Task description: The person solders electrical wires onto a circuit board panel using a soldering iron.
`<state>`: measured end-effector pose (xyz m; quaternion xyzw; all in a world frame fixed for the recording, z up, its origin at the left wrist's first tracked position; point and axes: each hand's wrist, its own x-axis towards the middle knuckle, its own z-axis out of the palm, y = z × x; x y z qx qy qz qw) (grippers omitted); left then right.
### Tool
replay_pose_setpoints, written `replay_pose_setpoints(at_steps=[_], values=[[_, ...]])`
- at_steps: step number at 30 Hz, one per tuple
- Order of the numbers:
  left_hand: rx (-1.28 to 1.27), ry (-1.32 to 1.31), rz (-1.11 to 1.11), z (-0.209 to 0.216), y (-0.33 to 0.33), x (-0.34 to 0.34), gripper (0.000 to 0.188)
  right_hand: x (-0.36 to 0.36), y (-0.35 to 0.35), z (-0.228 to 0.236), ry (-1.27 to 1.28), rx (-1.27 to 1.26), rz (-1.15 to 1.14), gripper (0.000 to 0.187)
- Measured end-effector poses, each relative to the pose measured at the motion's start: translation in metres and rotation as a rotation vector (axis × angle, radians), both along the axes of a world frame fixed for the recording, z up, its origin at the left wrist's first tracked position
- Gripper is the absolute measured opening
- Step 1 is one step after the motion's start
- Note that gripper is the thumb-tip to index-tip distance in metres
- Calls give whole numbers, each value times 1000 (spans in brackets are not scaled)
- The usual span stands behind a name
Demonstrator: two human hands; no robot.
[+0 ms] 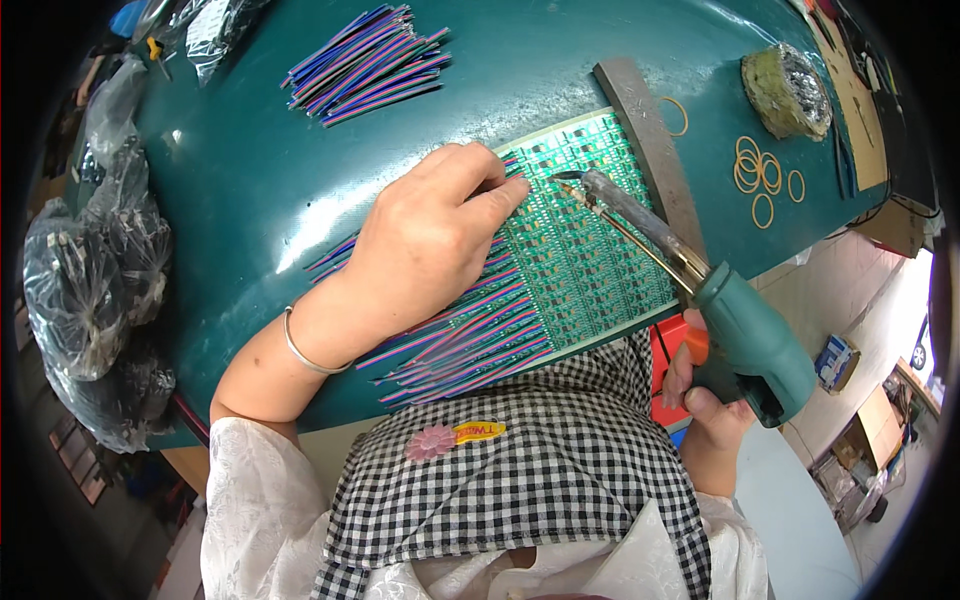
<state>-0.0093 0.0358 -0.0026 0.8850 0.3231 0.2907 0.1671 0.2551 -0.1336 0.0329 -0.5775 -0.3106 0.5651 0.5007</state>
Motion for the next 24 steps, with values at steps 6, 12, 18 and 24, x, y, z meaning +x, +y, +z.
replay_pose_setpoints(at_steps=[6, 12, 18, 24], values=[[-13, -8, -14, 2, 1, 0, 23, -1, -4, -3, -160, 3, 8, 69], [-16, -2, -13, 3, 0, -1, 22, -4, 3, 1, -152, -34, 15, 64], [-1, -7, -19, 2, 1, -1, 21, -8, 6, 0, -145, -41, -16, 62], [9, -16, -23, 1, 1, 0, 21, -12, 8, 1, -186, -19, -75, 65]])
